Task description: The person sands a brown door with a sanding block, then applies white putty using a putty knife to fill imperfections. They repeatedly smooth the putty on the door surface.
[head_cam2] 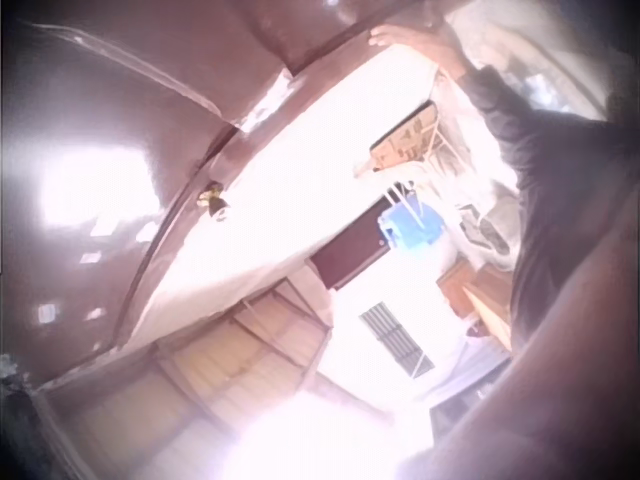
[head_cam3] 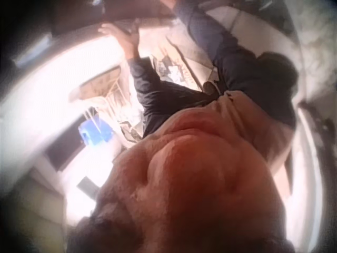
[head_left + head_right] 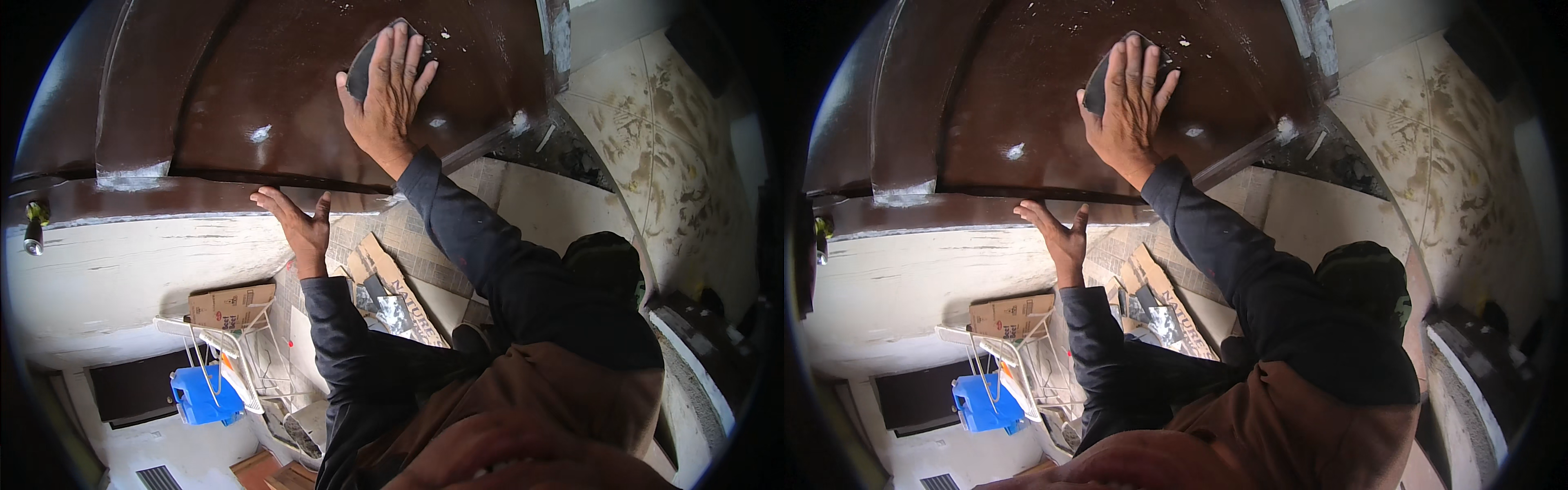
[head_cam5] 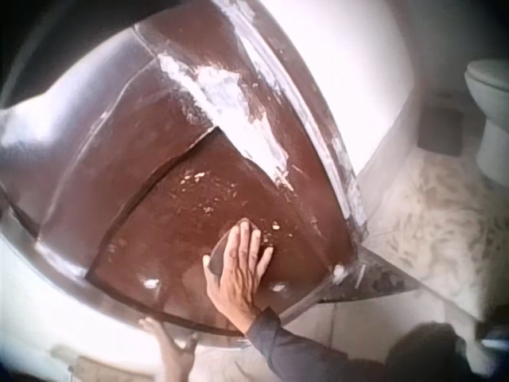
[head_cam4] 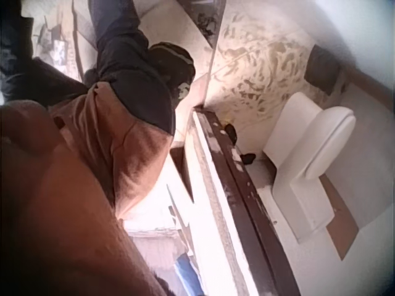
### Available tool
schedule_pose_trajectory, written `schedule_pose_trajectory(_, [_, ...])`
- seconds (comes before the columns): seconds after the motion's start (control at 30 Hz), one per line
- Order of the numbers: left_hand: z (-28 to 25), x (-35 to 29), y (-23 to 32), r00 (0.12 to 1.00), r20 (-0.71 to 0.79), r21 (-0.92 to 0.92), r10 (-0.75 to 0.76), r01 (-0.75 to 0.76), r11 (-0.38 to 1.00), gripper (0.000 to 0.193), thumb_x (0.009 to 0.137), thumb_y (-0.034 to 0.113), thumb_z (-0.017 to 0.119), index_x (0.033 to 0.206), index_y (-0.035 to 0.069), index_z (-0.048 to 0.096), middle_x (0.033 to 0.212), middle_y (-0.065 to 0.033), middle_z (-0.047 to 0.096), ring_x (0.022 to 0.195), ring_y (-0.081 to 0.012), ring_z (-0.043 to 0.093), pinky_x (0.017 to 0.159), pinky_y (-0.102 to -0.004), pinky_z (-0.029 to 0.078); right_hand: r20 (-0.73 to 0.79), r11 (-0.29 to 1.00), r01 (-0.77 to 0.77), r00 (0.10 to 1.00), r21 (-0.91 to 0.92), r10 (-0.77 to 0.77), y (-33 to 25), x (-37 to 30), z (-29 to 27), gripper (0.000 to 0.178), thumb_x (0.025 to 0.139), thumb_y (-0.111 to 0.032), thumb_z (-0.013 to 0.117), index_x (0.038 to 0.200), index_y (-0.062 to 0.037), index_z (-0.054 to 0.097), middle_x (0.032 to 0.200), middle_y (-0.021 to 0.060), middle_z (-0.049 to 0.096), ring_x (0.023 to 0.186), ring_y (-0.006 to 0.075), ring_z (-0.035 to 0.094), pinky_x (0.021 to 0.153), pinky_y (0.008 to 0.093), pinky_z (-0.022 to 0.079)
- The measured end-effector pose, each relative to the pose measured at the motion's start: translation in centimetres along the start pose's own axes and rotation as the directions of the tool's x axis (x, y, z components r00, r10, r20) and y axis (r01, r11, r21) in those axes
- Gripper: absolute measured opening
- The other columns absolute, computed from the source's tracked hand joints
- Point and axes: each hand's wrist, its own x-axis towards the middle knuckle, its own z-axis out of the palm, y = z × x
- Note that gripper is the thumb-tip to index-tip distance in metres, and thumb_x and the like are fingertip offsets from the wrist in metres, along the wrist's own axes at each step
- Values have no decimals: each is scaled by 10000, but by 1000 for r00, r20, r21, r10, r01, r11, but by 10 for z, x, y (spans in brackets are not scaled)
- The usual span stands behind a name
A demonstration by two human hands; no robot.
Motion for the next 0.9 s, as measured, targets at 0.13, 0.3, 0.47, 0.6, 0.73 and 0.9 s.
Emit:
schedule_pose_trajectory(0.13, [-8, 2, -12, 999, -43, 21, 5, -4, 1000, 1178, 849, 387, 798, 1577, -29, -28, 1568, -441, -72, 1472, -591, -13, 1218, -530, 152, -12, 964, 195, 980, 181, -196, -12, 1, 7, 870, 927, -371, 638, 1569, 13, 193, 1655, 249, 115, 1521, 497, 15, 1133, 718, -42])
schedule_pose_trajectory(0.3, [-11, 0, -17, 1000, 12, -20, -26, 26, 999, 1182, 854, 386, 792, 1577, -24, -48, 1568, -440, -75, 1466, -601, -26, 1217, -532, 157, 82, 985, -163, 984, 57, 159, -13, -14, 8, 825, 963, -366, 586, 1574, 15, 184, 1658, 256, 87, 1516, 504, 12, 1147, 707, -3])
schedule_pose_trajectory(0.47, [-17, 5, -18, 999, -20, -11, -30, 30, 999, 1203, 826, 368, 816, 1569, -50, -34, 1560, -456, -54, 1470, -596, -14, 1217, -538, 148, 37, 985, -21, 999, 171, 14, -25, -14, 6, 806, 987, -374, 530, 1572, 40, 160, 1657, 271, 47, 1519, 500, -21, 1167, 671, -45])
schedule_pose_trajectory(0.6, [-27, -2, -22, 996, 5, 21, -86, 86, 996, 1196, 829, 371, 813, 1574, -39, -28, 1565, -450, -46, 1474, -591, 3, 1217, -540, 150, 137, 965, 243, 957, 101, -256, -41, -9, 5, 890, 979, -450, 551, 1571, 57, 121, 1643, 296, 83, 1520, 495, 23, 1183, 644, -7])
schedule_pose_trajectory(0.73, [-36, -10, -34, 1000, -15, -43, -21, 21, 999, 1182, 847, 401, 795, 1585, -8, -33, 1576, -435, -37, 1469, -602, 11, 1213, -543, 165, -83, 986, 148, 986, 82, -142, -35, -11, 13, 918, 928, -455, 630, 1562, 34, 180, 1620, 307, 150, 1510, 496, 80, 1174, 659, 19])
schedule_pose_trajectory(0.9, [-42, -12, -54, 1000, -20, -25, -4, 3, 1000, 1183, 844, 398, 797, 1582, -16, -30, 1573, -440, -22, 1465, -608, 23, 1213, -534, 177, -187, 963, 269, 947, 24, -260, -25, -15, 29, 924, 916, -446, 651, 1560, 25, 185, 1624, 300, 134, 1510, 497, 67, 1144, 704, -13])
